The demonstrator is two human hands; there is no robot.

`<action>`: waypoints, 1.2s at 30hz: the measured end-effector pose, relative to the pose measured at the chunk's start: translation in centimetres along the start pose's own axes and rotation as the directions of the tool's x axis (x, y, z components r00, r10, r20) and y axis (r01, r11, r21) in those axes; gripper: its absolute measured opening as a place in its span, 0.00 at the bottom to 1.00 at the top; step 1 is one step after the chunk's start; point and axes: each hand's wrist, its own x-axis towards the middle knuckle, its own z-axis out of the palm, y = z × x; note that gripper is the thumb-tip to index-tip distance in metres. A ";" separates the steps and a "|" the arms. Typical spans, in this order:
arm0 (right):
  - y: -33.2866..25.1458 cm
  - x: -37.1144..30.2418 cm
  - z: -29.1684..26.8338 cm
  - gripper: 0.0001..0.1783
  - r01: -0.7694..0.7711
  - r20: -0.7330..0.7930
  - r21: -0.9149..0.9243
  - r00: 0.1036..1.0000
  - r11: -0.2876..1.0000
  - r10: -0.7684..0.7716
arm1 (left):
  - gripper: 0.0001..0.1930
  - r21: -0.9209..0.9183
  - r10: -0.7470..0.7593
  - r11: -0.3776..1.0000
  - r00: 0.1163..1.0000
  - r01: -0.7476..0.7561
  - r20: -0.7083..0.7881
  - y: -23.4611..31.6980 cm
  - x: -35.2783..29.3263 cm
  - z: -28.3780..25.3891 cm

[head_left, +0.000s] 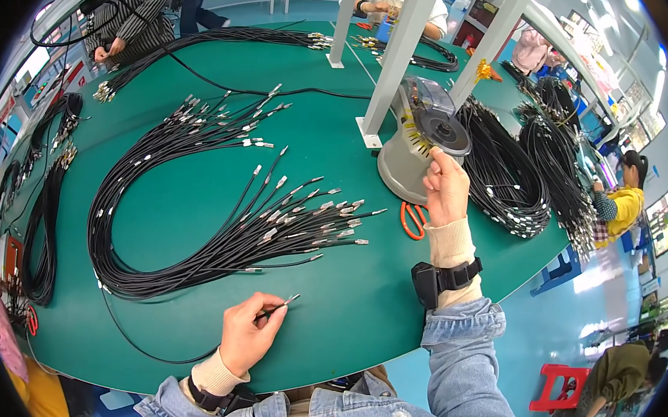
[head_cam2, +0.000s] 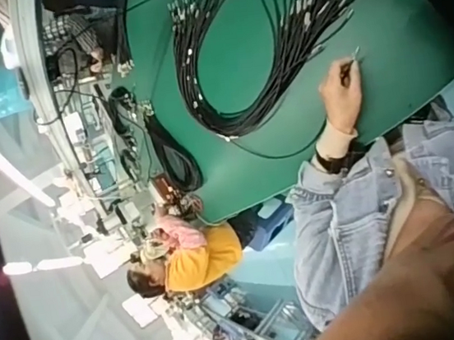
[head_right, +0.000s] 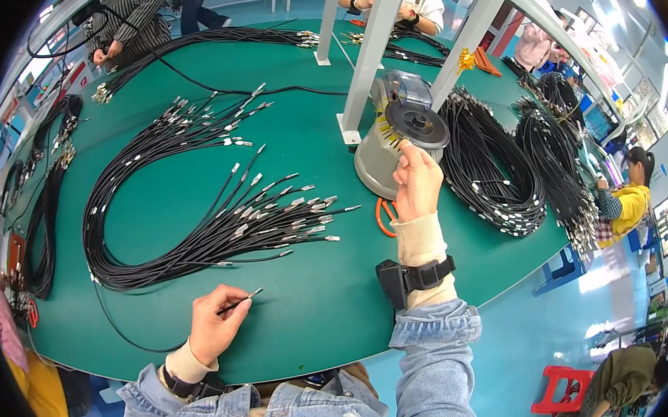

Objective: The person gathers a bundle of cables, spreads them across the table, and picks up a single cable. They wrap yellow tape around the connector, trim the tape with scissors, and then press the tape firmly by hand.

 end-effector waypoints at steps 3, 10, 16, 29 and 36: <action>-0.4 -0.9 0.0 0.05 0.040 0.064 -0.017 0.997 0.999 -0.039 | 0.03 -0.010 -0.020 1.000 1.000 0.020 -0.004 -0.4 0.2 0.1; 2.3 -14.5 3.2 0.04 -0.131 0.465 -0.336 0.838 0.933 0.285 | 0.03 -0.075 0.021 0.997 0.999 -0.024 -0.041 0.0 0.3 -0.3; 6.6 -19.5 3.8 0.03 -0.345 0.516 -0.407 0.677 0.846 0.525 | 0.04 -0.089 0.024 0.996 0.998 -0.029 -0.059 -0.2 0.0 -0.3; 7.6 -19.9 4.3 0.03 -0.274 0.506 -0.425 0.718 0.863 0.477 | 0.03 -0.090 0.038 0.995 0.997 -0.044 -0.070 0.3 -0.3 -0.4; 7.9 -19.8 4.2 0.03 -0.270 0.506 -0.420 0.723 0.867 0.470 | 0.03 -0.089 0.037 0.995 0.997 -0.043 -0.064 0.4 -0.4 -0.4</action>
